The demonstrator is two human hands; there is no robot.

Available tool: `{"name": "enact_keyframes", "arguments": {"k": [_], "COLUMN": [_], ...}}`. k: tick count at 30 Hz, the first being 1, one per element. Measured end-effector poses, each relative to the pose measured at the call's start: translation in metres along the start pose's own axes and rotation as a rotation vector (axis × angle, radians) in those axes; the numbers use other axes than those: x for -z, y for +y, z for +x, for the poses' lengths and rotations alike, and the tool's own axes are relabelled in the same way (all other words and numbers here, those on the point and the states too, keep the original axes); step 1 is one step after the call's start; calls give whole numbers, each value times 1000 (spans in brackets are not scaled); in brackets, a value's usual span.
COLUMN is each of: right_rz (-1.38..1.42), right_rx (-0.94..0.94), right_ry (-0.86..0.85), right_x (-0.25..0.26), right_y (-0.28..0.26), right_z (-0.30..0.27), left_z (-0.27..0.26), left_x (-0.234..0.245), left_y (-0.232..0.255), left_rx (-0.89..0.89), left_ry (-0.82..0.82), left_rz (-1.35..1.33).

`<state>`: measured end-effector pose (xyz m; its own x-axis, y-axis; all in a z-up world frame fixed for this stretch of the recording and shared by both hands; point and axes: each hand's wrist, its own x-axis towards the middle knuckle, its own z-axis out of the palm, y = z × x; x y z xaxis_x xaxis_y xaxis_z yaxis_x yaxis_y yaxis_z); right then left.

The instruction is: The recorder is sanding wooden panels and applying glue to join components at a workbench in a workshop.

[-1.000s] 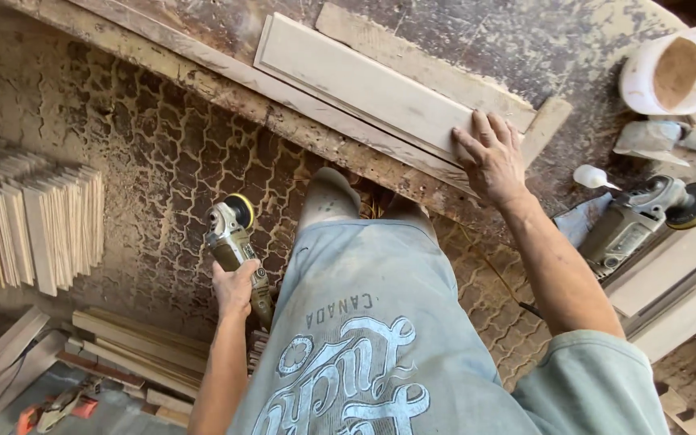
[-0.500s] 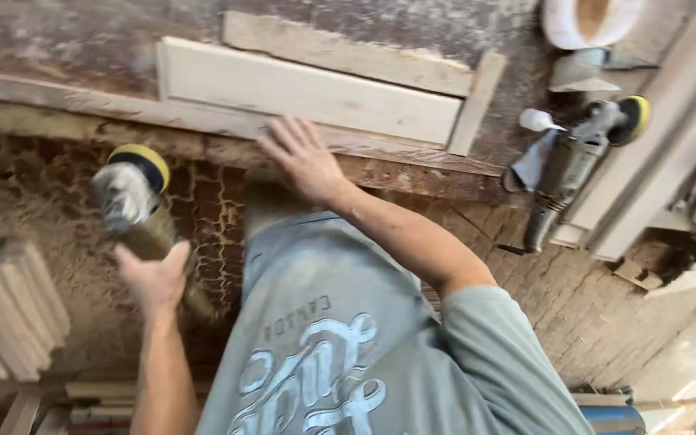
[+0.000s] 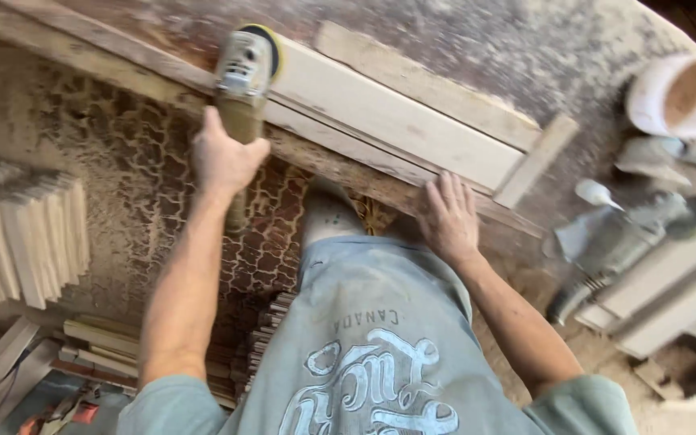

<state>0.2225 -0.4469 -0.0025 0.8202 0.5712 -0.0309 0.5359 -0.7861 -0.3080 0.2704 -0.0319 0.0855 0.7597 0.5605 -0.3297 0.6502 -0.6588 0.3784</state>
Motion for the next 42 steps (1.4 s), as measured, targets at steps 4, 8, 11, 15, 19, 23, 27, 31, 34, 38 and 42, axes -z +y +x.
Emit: {"name": "enact_keyframes", "arguments": {"k": [4,8,11,15,19,23,27,31,34,38,42], "right_rz": [139,432,518,534,510,393,209,401,370,400,470], "right_rx": [-42,-211,-358,-509,-524,-400,-388,-554,-601,-656,-700], "right_ry": [35,168,244,260,265,277,196,128,-23,-73,-140], "right_x": [7,26,30,28,24,-9,-11,-6,3,9,24], "right_y": [34,64,92,113,118,143,158,171,183,186,181], "right_z": [-32,-66,-97,-120,-99,-66,-24,-2,3,16,29], "left_z": [-46,-120,-163,-201,-204,-176,-120,-55,-26,-53,-127], "left_x": [-40,-79,-119,-171,-193,-173,-82,-36,-31,-48,-75], "left_y": [31,100,144,173,180,143,118,49,2,18,107], "left_rx": [52,15,-96,-288,-351,-348,-45,108,88,24,-31], "left_ry": [-118,-205,-290,-473,-564,-539,-394,-187,-13,-19,-255], "left_rz": [-14,50,85,253,272,209,142,-68,-76,-46,49]}}
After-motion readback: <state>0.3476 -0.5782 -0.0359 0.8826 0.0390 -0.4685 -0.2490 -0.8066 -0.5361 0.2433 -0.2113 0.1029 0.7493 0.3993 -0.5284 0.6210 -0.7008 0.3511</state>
